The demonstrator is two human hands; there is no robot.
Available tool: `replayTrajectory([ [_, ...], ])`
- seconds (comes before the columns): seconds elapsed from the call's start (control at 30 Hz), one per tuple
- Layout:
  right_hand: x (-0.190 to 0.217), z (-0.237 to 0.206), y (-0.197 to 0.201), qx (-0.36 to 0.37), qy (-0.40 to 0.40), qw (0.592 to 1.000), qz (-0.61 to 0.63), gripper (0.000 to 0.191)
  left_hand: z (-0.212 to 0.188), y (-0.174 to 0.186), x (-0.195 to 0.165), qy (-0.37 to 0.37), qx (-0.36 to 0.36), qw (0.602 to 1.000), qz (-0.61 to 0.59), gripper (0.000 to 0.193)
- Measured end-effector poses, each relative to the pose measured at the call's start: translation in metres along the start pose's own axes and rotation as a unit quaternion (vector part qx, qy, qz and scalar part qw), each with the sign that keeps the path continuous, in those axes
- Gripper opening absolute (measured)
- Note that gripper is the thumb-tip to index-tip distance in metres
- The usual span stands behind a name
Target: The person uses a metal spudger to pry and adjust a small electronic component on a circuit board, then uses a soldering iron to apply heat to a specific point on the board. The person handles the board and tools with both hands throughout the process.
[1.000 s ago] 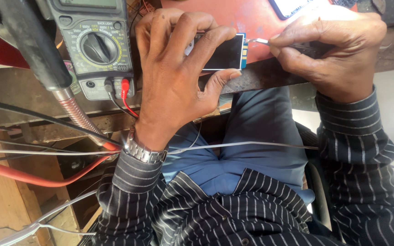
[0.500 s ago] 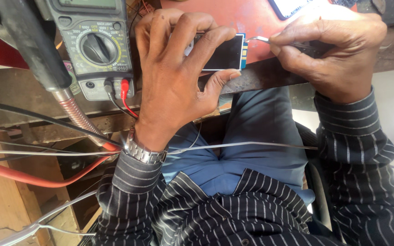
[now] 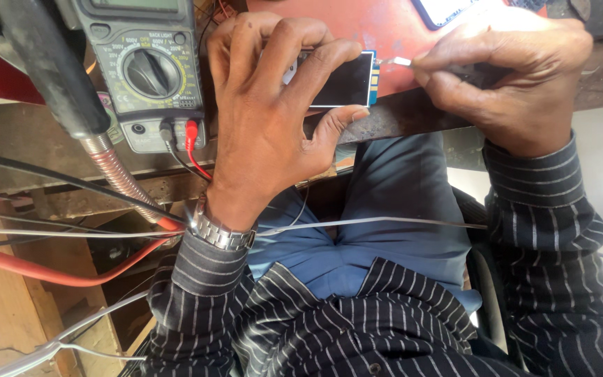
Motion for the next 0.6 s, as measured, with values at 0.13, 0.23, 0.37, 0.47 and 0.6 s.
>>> replayTrajectory([
  [0.13, -0.001, 0.000, 0.000, -0.003, 0.007, 1.000, 0.004, 0.010, 0.000, 0.000, -0.001, -0.001, -0.001, 1.000, 0.000, 0.046],
  [0.23, -0.003, -0.001, 0.000, -0.001, -0.001, 1.000, 0.016, 0.012, 0.000, -0.001, 0.000, 0.000, 0.000, 1.000, -0.002, 0.046],
  [0.37, -0.008, -0.003, 0.001, -0.016, -0.029, 0.999, 0.034, 0.008, 0.000, 0.000, 0.000, -0.005, -0.003, 1.000, -0.005, 0.047],
  [0.47, -0.009, -0.004, 0.005, -0.063, -0.052, 0.996, 0.039, 0.011, 0.000, 0.001, -0.001, -0.005, -0.002, 1.000, -0.011, 0.046],
  [0.6, 0.011, -0.002, 0.015, -0.105, -0.020, 0.986, -0.125, 0.012, 0.001, 0.001, -0.001, -0.005, -0.008, 1.000, -0.012, 0.048],
])
Point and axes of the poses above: each hand's wrist, its own z-axis towards the middle knuckle, its own y-axis out of the back of the hand, x = y × z, the point moved 9 cm from there along z, towards the middle knuckle, and after that the axes turned 12 degrees about -z, right-handed, at the moved point
